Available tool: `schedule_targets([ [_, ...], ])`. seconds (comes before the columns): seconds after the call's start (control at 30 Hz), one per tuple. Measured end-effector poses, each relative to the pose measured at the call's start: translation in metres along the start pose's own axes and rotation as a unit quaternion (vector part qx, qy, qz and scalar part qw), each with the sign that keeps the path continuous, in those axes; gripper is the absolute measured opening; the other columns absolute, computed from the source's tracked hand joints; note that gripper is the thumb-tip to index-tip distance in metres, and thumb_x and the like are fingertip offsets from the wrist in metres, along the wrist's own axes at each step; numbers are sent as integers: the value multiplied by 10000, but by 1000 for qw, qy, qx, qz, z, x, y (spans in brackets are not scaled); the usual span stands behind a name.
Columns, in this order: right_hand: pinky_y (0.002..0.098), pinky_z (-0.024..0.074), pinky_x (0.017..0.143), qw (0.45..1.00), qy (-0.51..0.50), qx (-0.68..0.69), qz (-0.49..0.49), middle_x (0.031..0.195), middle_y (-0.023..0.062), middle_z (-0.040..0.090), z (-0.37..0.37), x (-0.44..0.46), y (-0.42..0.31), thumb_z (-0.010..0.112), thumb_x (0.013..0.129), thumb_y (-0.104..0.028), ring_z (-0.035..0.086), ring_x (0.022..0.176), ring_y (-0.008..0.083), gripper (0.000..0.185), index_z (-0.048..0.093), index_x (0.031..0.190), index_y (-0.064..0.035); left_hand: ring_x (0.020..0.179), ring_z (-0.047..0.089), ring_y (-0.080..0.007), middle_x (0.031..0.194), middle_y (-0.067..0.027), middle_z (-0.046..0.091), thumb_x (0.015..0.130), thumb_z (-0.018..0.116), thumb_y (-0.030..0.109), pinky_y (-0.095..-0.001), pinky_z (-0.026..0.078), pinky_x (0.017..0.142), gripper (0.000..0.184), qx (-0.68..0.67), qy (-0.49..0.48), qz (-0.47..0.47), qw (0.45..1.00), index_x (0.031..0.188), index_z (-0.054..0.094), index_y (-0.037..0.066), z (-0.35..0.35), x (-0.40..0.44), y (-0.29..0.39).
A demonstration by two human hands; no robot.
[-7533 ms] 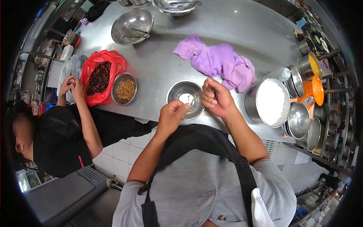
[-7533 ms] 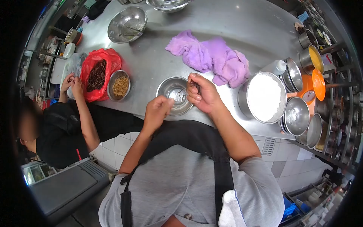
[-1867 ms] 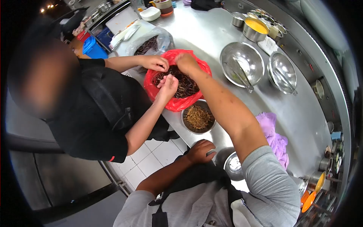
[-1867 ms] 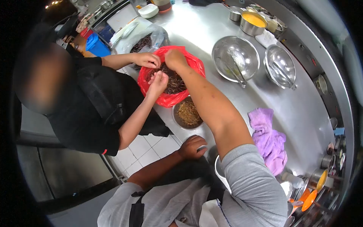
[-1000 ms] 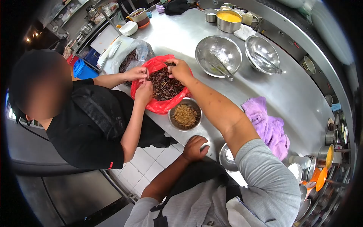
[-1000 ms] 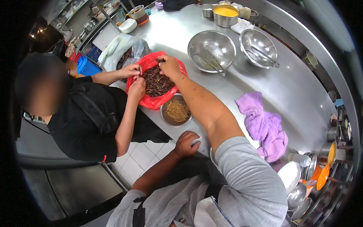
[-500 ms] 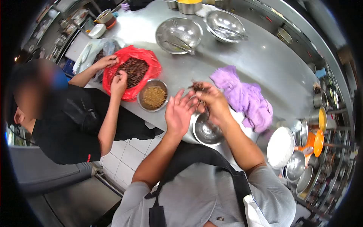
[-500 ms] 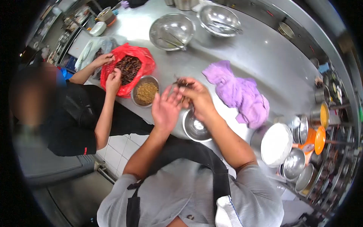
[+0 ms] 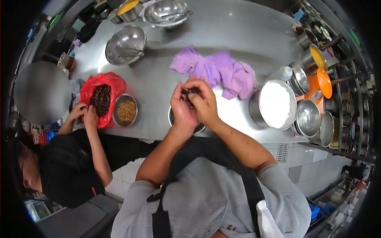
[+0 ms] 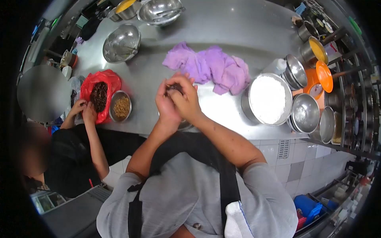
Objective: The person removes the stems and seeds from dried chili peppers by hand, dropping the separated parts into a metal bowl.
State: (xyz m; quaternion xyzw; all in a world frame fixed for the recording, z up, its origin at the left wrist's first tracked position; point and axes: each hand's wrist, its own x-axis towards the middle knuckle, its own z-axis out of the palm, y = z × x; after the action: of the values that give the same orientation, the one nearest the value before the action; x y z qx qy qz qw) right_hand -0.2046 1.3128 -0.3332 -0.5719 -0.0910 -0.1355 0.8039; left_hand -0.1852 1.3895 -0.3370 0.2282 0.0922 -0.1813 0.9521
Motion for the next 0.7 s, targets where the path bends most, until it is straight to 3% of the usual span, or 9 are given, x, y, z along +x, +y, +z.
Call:
schedule_targets([
  [0.07,291,450,835,999,-21,-42,1,952,63,591,4,5,-15,461,831,8,567,908,151,219,579,1016,13,1099,558,-303,1186,-154,571,970,349,345,-480,439,954,436,-28,-48,-53,997,1214,492,13,12,-12,10],
  [0.13,298,457,791,979,-139,-139,43,907,99,623,-1,15,-18,470,860,-54,601,843,194,175,612,944,4,1034,591,-267,1071,-134,626,960,376,382,-442,454,925,398,42,-12,-31,999,1080,595,71,4,-14,18],
  [0.2,274,467,782,965,-170,-197,0,905,69,625,-5,20,-22,466,898,-54,583,856,129,204,649,980,-15,938,616,-229,963,-77,640,956,387,393,-413,503,793,370,-32,-5,-50,998,985,609,98,-21,-14,26],
  [0.23,266,475,761,960,-182,-204,59,909,69,627,-4,21,-25,460,908,-56,584,832,121,206,647,981,-15,829,615,-192,873,-42,638,958,396,383,-347,495,641,334,62,33,-29,997,914,606,127,-24,-22,26],
  [0.3,241,494,712,940,-209,-164,216,934,58,627,-3,22,-34,455,921,-50,576,764,92,207,617,1047,-22,782,601,-185,850,-46,636,961,397,374,-317,466,593,327,29,49,-59,997,913,608,130,-30,-28,32],
  [0.33,241,494,712,939,-212,-162,217,934,58,627,-5,20,-30,455,921,-50,576,764,92,207,617,1047,-22,734,586,-177,826,-50,634,965,398,365,-286,437,546,320,-4,61,-89,994,912,610,132,-32,-30,35],
  [0.43,246,486,732,963,-151,-54,219,961,62,627,-5,14,-23,466,910,-6,561,786,83,308,488,1215,-40,660,549,-165,773,-58,620,966,414,391,-262,401,510,331,-2,82,-109,991,888,604,132,-33,-39,41],
  [0.6,243,479,736,970,-140,-43,195,934,72,632,-18,5,-13,486,901,17,566,796,85,281,509,1178,-19,603,516,-160,740,-67,599,959,440,420,-259,369,463,365,20,64,-74,995,862,594,104,-49,-47,39],
  [0.7,258,476,717,942,-214,-106,234,887,49,620,-21,2,-16,586,867,-22,585,773,99,184,595,1050,-10,560,501,-149,726,-73,590,961,445,415,-251,346,431,375,37,48,-78,995,852,590,87,-52,-46,33],
])
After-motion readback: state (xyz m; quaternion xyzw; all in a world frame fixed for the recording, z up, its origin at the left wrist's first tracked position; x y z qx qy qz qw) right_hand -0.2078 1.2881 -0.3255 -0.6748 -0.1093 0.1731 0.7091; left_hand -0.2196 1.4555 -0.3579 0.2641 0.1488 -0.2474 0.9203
